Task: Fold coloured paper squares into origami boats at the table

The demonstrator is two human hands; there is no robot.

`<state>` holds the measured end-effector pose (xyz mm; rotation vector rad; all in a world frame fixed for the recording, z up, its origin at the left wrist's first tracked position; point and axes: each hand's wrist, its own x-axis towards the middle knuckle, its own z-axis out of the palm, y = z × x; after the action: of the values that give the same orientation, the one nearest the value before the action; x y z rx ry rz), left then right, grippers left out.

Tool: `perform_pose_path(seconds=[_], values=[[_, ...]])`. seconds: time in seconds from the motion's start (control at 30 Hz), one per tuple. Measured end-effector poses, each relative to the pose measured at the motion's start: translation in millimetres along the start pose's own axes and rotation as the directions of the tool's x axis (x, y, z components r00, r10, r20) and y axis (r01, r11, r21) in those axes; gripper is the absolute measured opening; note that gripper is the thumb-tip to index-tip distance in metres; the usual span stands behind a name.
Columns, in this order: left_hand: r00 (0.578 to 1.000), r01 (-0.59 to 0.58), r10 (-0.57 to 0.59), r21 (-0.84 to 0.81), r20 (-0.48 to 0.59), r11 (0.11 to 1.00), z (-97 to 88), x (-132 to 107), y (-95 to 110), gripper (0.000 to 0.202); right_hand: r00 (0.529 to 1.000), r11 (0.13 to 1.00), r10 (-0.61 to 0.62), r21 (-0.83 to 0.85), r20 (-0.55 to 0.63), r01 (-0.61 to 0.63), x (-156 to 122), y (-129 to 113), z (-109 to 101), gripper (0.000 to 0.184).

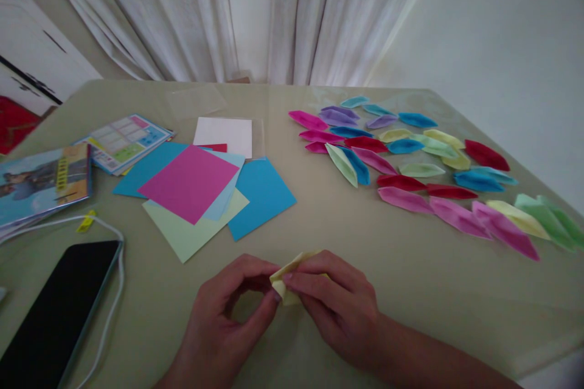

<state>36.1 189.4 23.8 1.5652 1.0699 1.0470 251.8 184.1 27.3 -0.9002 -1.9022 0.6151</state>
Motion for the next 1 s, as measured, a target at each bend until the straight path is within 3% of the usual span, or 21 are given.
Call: perform_pose_path(seconds=[0.1, 0.4, 0.7, 0.87, 1.0], values=[[0.998, 0.028, -0.029, 0.019, 0.057, 0.999, -3.0, 0.8, -1.3, 0.029, 1.0, 1.0, -0.001, 0.017, 0.008, 0.001, 2.2, -0.3, -1.3, 0.03], [0.995, 0.056, -0.058, 0.019, 0.077, 0.998, -4.0, 5.6, -0.3, 0.026, 0.996, 0.998, -0.027, 0.063, 0.082, 0.022, 4.7, 0.4, -3.1, 0.031], [0.988, 0.138, -0.132, 0.069, -0.081, 0.988, -7.3, 6.4, 5.0, 0.009, 0.997, 0.998, 0.012, -0.056, 0.078, -0.008, -2.7, 2.1, -4.1, 0.031], [0.985, 0.165, -0.16, 0.08, -0.059, 0.983, -5.7, 7.7, 6.3, 0.005, 0.999, 0.99, 0.003, -0.141, 0.039, 0.003, -3.3, 4.3, -3.3, 0.027], [0.994, 0.089, -0.084, 0.07, -0.072, 0.994, -3.9, 8.4, 4.7, 0.011, 0.999, 0.99, -0.006, -0.141, 0.038, 0.011, -0.5, 3.2, -2.1, 0.024]])
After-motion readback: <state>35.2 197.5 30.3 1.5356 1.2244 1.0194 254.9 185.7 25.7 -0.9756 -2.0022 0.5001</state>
